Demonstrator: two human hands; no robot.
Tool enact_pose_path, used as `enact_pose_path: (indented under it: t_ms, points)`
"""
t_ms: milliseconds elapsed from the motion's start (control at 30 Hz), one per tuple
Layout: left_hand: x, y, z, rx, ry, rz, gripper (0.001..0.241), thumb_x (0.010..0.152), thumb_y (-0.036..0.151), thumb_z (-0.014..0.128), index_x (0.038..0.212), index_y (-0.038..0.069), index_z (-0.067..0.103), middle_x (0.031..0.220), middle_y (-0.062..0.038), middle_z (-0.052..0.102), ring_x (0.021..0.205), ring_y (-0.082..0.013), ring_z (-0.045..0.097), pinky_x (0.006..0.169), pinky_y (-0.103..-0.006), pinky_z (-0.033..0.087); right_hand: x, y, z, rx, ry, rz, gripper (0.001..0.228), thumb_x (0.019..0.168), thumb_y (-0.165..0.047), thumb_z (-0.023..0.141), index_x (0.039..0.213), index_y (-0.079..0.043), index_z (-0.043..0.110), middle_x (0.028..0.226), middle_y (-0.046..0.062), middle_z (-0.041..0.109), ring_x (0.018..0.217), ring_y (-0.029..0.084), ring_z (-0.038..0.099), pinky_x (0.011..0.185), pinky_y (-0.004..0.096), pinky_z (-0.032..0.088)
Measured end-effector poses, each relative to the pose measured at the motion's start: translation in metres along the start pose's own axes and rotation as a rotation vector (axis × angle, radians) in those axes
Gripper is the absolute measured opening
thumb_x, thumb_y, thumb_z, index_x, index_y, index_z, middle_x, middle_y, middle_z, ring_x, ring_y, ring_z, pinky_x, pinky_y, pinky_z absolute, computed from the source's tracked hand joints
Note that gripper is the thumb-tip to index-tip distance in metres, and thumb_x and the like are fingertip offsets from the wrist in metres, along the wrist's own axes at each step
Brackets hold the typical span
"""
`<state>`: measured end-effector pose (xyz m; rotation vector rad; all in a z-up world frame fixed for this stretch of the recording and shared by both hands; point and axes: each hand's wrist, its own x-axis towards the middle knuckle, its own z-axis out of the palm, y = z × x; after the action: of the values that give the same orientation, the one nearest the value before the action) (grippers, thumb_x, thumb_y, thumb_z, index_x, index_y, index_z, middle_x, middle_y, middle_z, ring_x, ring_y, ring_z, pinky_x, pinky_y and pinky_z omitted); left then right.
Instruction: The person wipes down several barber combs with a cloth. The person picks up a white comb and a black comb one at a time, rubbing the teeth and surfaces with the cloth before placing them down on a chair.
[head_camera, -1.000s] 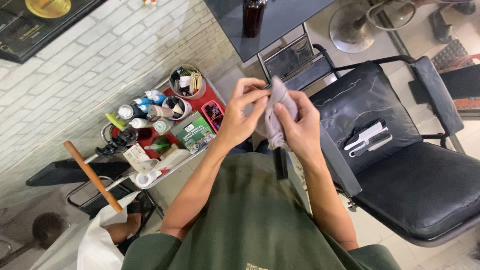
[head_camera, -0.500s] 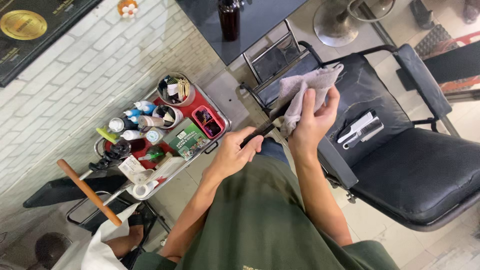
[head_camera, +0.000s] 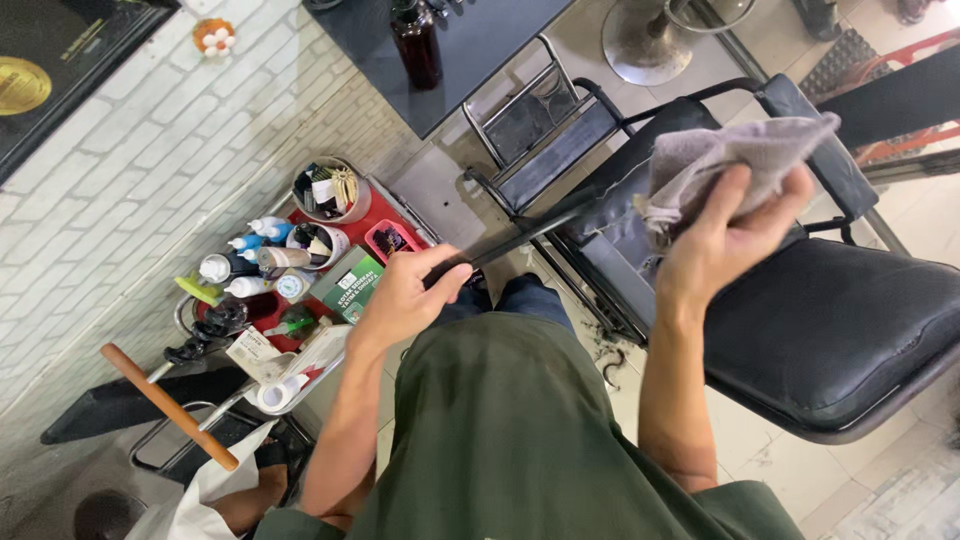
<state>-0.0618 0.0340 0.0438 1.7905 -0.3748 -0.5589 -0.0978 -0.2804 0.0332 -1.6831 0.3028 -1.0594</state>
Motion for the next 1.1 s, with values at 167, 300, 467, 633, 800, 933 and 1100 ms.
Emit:
enact_pose_path:
  t_ms: [167,300,467,633,800,933,1100]
  points:
    - [0.011,0.017,0.007,0.179,-0.137,0.068,0.017,0.094,0.017,0.07,0.1,0.001,0.072,0.068,-0.013,0.065,0.055,-0.0147,0.055,0.054,-0.0317,0.046,-0.013,-0.042,-0.009,-0.234,-0.541,-0.208,0.027,0.108,-0.012,0.061,0.13,0.002,0.054,0.116,0.017,0.063,0.11,0.025,0.065,0.095,0.037,0.053]
    - [0.021,0.034,0.02,0.203,-0.265,0.253,0.018,0.092,0.014,0.073,0.104,0.001,0.073,0.075,-0.017,0.067,0.059,-0.0152,0.054,0.058,-0.0319,0.049,-0.034,-0.059,0.023,-0.363,-0.923,-0.658,0.037,0.081,-0.017,0.077,0.11,0.001,0.065,0.102,0.013,0.065,0.091,0.034,0.065,0.085,0.047,0.054]
    - [0.028,0.04,0.029,0.123,-0.341,0.002,0.019,0.09,0.015,0.072,0.106,0.004,0.074,0.066,-0.011,0.07,0.055,-0.0089,0.059,0.053,-0.0299,0.048,-0.045,-0.028,0.01,-0.341,-0.929,-0.475,0.034,0.083,-0.023,0.086,0.098,0.0,0.066,0.078,0.011,0.064,0.066,0.029,0.063,0.058,0.04,0.049]
    - [0.032,0.025,0.05,-0.076,-0.094,-0.073,0.018,0.091,0.013,0.079,0.097,-0.001,0.07,0.077,-0.005,0.07,0.065,-0.0064,0.056,0.054,-0.0274,0.046,-0.065,-0.017,-0.001,-0.317,-0.74,-0.104,0.021,0.093,-0.016,0.08,0.1,-0.002,0.067,0.072,0.013,0.063,0.059,0.027,0.065,0.054,0.037,0.048]
    - [0.039,0.021,0.082,-0.386,0.026,0.04,0.019,0.102,0.015,0.066,0.107,-0.004,0.064,0.093,-0.004,0.072,0.081,-0.0078,0.069,0.072,-0.024,0.056,-0.066,-0.011,-0.002,-0.316,-0.437,0.296,0.02,0.097,-0.018,0.074,0.103,0.0,0.069,0.067,0.006,0.062,0.057,0.01,0.055,0.052,0.03,0.045]
    - [0.045,0.029,0.083,-0.2,0.038,0.029,0.021,0.101,0.017,0.065,0.107,-0.003,0.063,0.087,-0.005,0.073,0.078,-0.0087,0.073,0.069,-0.0248,0.057,-0.045,-0.003,-0.019,-0.199,-0.42,0.419,0.022,0.106,-0.02,0.066,0.099,0.0,0.063,0.079,0.004,0.058,0.074,0.007,0.05,0.062,0.029,0.044]
    - [0.054,0.028,0.089,-0.175,-0.035,0.035,0.025,0.104,0.021,0.06,0.101,-0.003,0.063,0.084,-0.004,0.069,0.075,-0.0091,0.069,0.064,-0.0275,0.052,-0.034,-0.023,-0.034,-0.181,-0.385,0.557,0.027,0.11,-0.028,0.051,0.114,-0.002,0.055,0.077,0.008,0.059,0.067,0.014,0.055,0.061,0.032,0.046]
